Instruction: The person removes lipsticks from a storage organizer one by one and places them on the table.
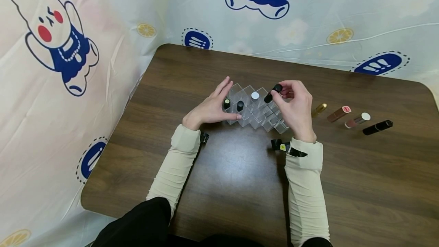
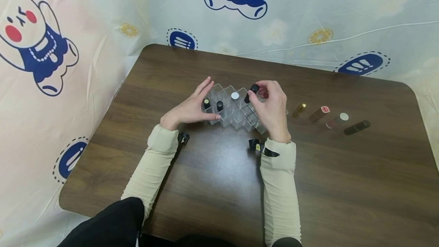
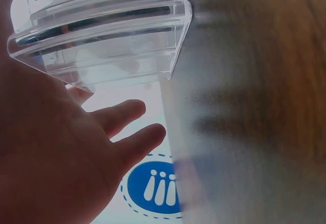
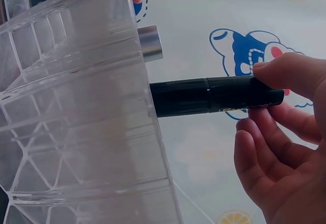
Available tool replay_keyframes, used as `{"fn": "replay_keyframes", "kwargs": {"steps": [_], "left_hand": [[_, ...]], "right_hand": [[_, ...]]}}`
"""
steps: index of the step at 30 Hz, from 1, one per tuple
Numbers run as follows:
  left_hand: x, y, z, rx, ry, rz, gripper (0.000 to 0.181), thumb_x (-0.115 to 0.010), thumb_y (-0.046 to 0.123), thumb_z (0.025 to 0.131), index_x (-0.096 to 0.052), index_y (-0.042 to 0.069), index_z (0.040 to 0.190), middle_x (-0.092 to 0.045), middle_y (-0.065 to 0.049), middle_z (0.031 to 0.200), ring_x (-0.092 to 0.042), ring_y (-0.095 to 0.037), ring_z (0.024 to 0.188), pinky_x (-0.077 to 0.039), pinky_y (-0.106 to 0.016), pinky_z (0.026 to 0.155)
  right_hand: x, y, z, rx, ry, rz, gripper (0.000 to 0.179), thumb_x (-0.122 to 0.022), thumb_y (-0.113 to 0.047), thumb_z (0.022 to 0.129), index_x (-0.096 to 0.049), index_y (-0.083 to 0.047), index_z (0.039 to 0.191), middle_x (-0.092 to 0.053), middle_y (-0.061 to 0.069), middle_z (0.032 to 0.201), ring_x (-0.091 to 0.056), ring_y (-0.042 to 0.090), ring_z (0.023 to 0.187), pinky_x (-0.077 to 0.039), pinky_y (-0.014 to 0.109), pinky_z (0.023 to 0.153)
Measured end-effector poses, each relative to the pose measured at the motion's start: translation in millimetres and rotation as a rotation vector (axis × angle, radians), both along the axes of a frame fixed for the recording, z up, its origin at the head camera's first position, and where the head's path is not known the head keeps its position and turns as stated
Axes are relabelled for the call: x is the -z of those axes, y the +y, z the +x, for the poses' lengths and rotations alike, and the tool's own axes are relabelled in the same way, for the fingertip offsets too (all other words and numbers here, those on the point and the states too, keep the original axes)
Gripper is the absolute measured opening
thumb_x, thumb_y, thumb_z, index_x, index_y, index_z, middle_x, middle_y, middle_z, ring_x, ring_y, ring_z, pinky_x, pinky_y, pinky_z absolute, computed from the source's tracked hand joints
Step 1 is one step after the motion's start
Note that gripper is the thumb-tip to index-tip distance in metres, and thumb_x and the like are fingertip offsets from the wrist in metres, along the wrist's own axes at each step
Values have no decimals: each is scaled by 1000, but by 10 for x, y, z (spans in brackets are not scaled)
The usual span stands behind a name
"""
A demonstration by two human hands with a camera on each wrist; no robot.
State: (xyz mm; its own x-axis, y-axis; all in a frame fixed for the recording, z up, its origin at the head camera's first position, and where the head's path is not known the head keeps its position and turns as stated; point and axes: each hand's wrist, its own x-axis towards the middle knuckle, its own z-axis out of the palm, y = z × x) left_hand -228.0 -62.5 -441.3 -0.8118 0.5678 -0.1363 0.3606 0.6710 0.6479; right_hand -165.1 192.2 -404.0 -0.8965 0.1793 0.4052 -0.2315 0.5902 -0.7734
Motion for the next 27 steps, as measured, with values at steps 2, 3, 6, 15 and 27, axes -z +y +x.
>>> {"fn": "replay_keyframes", "kwargs": {"steps": [2, 3, 6, 15, 27], "left_hand": [[-3, -1, 1, -2, -1, -3, 116, -73, 62, 74, -4, 21, 157, 14, 20, 160, -10, -20, 151, -26, -49, 116], [-3, -1, 1, -2, -1, -3, 116, -73, 62, 74, -4, 21, 157, 14, 20, 160, -10, -20, 151, -26, -50, 116], [-5, -1, 2, -4, -3, -3, 116, -73, 62, 74, -3, 23, 157, 14, 20, 160, -10, -19, 151, -26, -50, 116], [-10, -3, 9, -7, -8, 1, 116, -73, 62, 74, -4, 22, 157, 13, 19, 161, -10, -20, 151, -26, -51, 116], [6, -12, 1, 6, -8, 5, 115, -73, 61, 75, -2, 24, 157, 12, 13, 162, -11, -20, 151, -28, -51, 115]], "right_hand": [[-3, 1, -1, -2, 11, 0, 24, -72, -13, 85, -66, 0, 105, -64, 14, 96, -61, 23, 80, -44, 14, 69], [-4, 1, -1, -3, 16, 1, 24, -72, -13, 85, -66, 0, 105, -64, 14, 96, -61, 23, 80, -43, 14, 69], [-7, 5, 0, -3, 23, 2, 24, -72, -12, 85, -65, 0, 105, -63, 14, 96, -61, 23, 79, -42, 11, 69], [-16, 3, 6, -5, 24, 8, 25, -72, -12, 85, -65, 1, 105, -64, 15, 96, -58, 17, 77, -42, 11, 69], [-6, -29, 20, -16, 17, 7, 24, -72, -12, 85, -66, 0, 104, -63, 14, 97, -59, 16, 79, -44, 13, 72]]}}
